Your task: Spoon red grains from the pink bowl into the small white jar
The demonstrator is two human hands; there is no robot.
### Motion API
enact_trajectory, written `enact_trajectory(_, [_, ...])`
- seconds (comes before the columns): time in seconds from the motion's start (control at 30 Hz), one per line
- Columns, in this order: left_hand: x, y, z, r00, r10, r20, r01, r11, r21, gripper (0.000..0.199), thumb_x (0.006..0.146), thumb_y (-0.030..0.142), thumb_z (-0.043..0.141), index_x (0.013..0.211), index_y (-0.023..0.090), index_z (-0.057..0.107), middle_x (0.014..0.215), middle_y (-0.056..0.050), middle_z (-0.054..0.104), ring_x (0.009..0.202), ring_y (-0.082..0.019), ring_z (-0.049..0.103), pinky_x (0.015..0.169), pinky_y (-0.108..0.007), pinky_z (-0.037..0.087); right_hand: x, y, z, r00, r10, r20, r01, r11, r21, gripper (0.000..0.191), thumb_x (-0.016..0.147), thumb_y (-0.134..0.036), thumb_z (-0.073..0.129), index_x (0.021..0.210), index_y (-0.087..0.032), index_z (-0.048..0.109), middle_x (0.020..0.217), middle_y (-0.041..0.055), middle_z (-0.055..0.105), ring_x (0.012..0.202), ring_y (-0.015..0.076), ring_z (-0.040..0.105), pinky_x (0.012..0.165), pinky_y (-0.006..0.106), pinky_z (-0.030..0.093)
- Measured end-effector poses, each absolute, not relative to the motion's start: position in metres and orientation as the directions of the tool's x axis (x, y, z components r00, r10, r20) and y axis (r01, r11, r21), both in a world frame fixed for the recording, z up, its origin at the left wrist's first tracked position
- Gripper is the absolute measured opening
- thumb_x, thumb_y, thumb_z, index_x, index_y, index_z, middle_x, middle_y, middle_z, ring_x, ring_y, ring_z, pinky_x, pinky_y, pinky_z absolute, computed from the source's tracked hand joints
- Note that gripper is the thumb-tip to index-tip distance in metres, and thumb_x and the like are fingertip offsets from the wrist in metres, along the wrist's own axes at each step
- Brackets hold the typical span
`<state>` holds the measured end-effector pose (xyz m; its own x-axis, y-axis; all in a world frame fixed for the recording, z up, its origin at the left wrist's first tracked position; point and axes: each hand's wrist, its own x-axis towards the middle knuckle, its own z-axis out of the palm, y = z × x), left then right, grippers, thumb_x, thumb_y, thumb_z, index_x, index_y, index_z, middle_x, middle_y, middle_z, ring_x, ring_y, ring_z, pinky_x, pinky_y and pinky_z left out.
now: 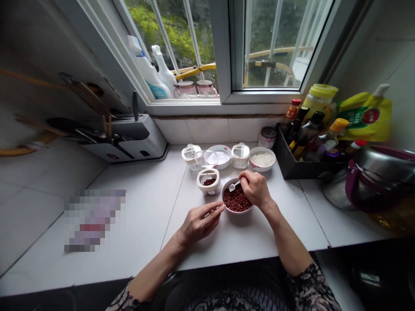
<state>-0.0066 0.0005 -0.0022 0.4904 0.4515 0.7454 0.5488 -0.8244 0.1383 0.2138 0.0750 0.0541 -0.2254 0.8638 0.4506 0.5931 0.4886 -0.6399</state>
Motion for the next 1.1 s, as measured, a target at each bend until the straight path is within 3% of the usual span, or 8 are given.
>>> enact_trajectory(0.2, [-0.0064, 0.0006, -0.0006, 0.493, 0.447, 0.746, 0.552, -0.824, 0.129, 0.035, 0.094, 0.010, 0.050, 0.128, 0.015, 0.057, 0.109, -0.013, 0.071, 0.094, -0.018, 0.072, 0.078, -0.026, 0.062, 0.2076, 0.0738, 0.0498, -0.291, 0.874, 0.390, 0.557, 0.486, -0.673, 0.020, 0.083, -0.018, 0.044, 0.076, -0.021, 0.062, 0.069, 0.0023, 0.067, 0.066, 0.0171, 0.060, 0.066, 0.028, 0.043])
enact_trajectory(0.6, [-0.0061, 0.0009, -0.0012, 0.493, 0.441, 0.750, 0.551, -0.825, 0.124, 0.030, 0.094, 0.009, 0.053, 0.123, 0.012, 0.059, 0.109, -0.014, 0.071, 0.090, -0.018, 0.072, 0.074, -0.027, 0.062, 0.2093, 0.0733, 0.0523, -0.229, 0.924, 0.305, 0.410, 0.376, -0.831, 0.018, 0.080, -0.019, 0.045, 0.074, -0.021, 0.062, 0.056, -0.0026, 0.060, 0.054, 0.0142, 0.056, 0.059, 0.025, 0.043])
enact_trajectory(1.1, [-0.0069, 0.0007, -0.0015, 0.499, 0.455, 0.737, 0.556, -0.821, 0.131, 0.032, 0.096, 0.012, 0.050, 0.127, 0.014, 0.057, 0.110, -0.014, 0.070, 0.093, -0.018, 0.072, 0.076, -0.027, 0.063, 0.2121, 0.0748, 0.0544, -0.229, 0.912, 0.340, 0.519, 0.410, -0.750, 0.020, 0.081, -0.019, 0.044, 0.073, -0.022, 0.062, 0.057, -0.0016, 0.059, 0.058, 0.0159, 0.057, 0.063, 0.027, 0.043])
